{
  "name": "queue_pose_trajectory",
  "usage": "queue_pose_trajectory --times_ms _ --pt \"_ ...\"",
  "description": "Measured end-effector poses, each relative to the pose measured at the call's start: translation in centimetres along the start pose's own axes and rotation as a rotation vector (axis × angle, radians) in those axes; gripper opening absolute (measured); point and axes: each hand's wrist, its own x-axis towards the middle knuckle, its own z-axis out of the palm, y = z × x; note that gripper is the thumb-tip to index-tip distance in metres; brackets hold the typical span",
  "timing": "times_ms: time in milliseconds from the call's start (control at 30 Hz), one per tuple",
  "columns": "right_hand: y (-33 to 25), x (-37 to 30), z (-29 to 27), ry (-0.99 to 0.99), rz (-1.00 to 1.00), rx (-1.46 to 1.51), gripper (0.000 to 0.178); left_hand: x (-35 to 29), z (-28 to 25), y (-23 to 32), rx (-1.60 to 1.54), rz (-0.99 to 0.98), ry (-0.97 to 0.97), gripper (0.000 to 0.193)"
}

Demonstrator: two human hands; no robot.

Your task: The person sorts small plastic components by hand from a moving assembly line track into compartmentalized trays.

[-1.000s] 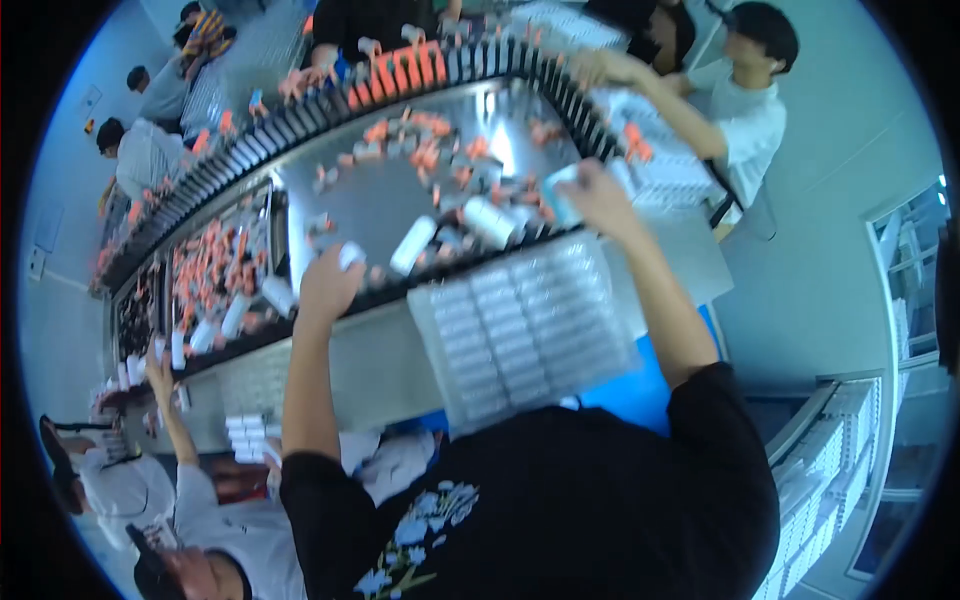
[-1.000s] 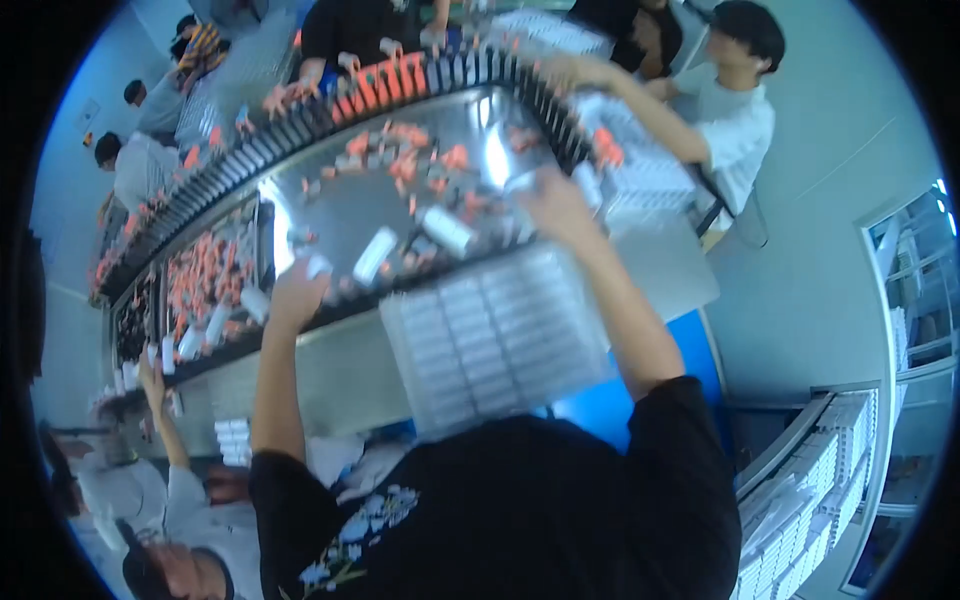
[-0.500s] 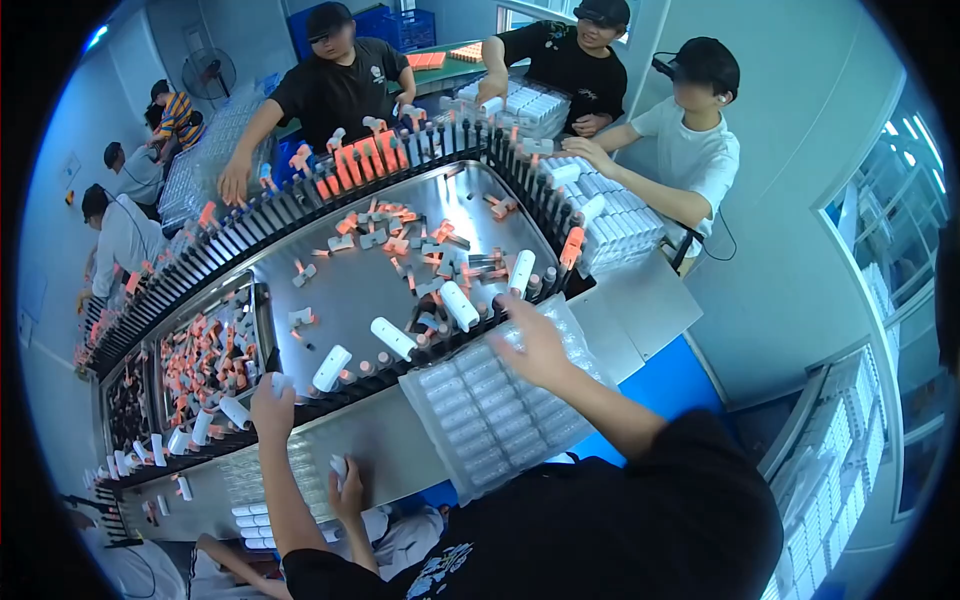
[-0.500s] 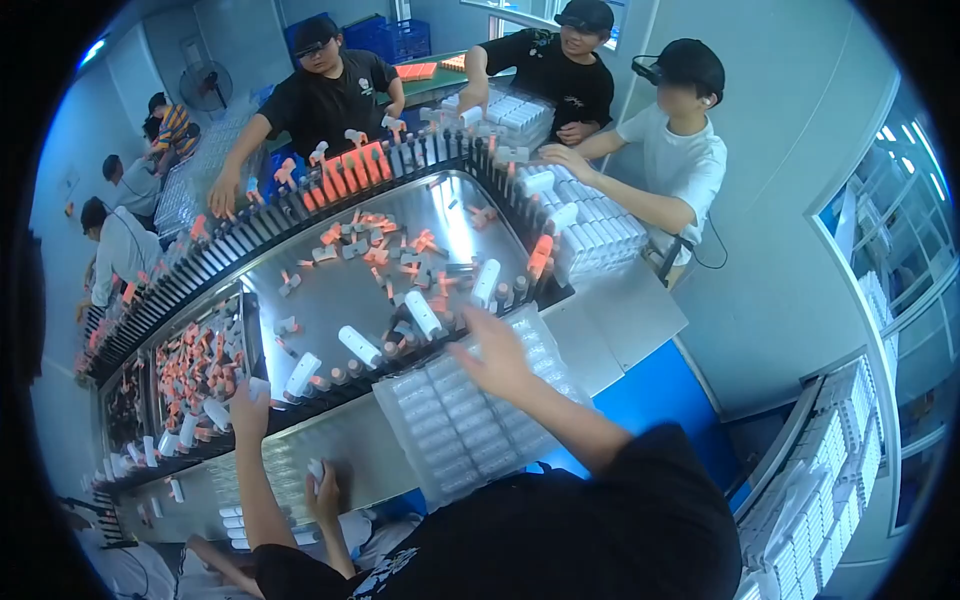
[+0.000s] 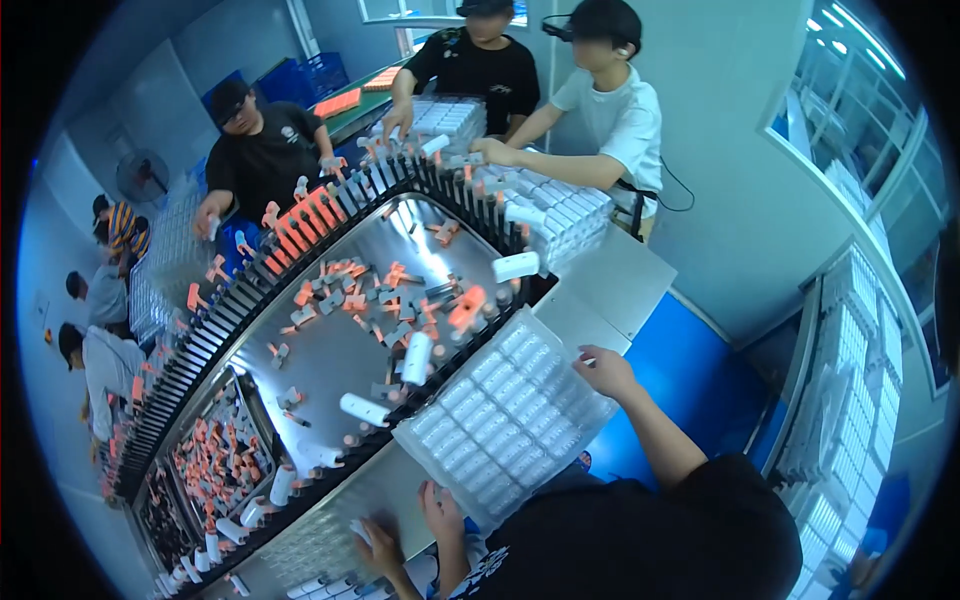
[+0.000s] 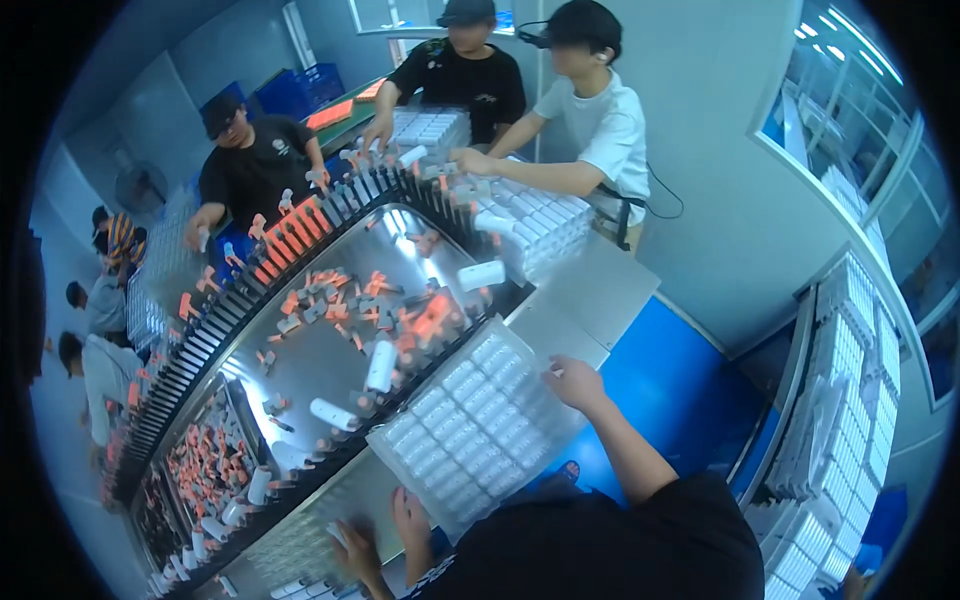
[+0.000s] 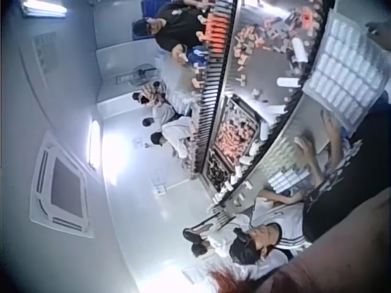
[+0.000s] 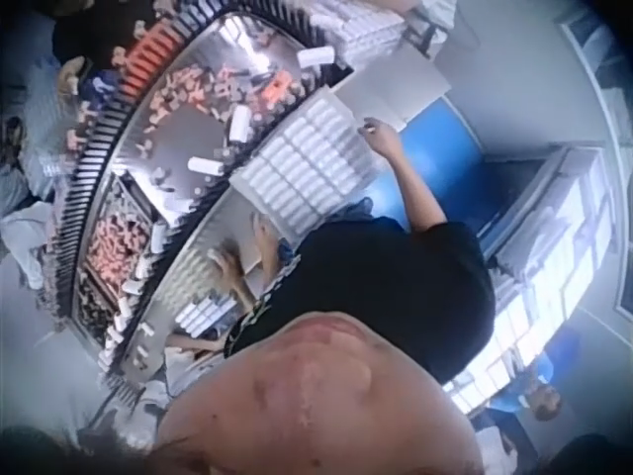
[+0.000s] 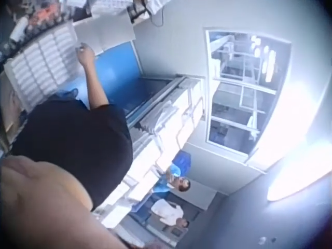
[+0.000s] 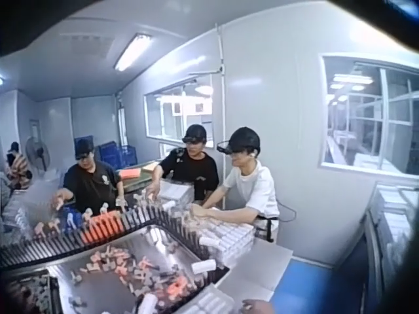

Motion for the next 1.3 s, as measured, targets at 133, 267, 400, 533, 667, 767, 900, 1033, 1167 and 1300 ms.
queue_pose_trajectory --times_ms 133,267,400,533,667,767,900,1033,1167,1300 --pt "3.0 0.7 2.8 -0.005 0.02 0.172 0.034 1.4 2.0 1.5 -0.101 0.049 -0.057 0.05" --pt "4.4 0.3 1.7 0.108 -0.035 0.109 0.028 2.9 1.8 1.7 0.029 0.1 -0.11 0.045" --pt "1.0 0.7 -0.2 -0.12 -0.063 0.305 0.029 4.7 -1.2 -3.8 0.239 0.346 -0.137 0.042" --pt "2.0 0.1 -1.1 -0.216 -0.166 0.746 0.063 11.0 -2.4 -6.8 0.106 0.174 -0.211 0.045" --pt "3.8 -6.3 -6.7 -0.315 0.153 0.834 0.066 10.7 1.8 3.4 -0.126 -0.173 -0.121 0.044" --pt "7.7 -13.8 -11.4 0.187 -0.017 0.819 0.074 6.2 2.8 14.2 -0.221 -0.232 -0.2 0.046" --pt "13.0 -27.5 -20.2 0.789 0.213 0.746 0.066 11.5 2.7 5.1 0.423 0.626 -0.214 0.038" --pt "20.8 -46.1 -25.2 1.473 0.951 0.676 0.053 14.4 3.3 3.4 0.613 0.634 -0.178 0.036" --pt "35.6 -64.4 -25.3 1.526 0.711 1.126 0.062 14.7 5.1 6.8 0.639 0.507 -0.199 0.034" --pt "37.7 -60.3 -27.4 1.341 1.042 0.381 0.058 15.3 5.0 7.9 0.567 0.499 -0.241 0.029"
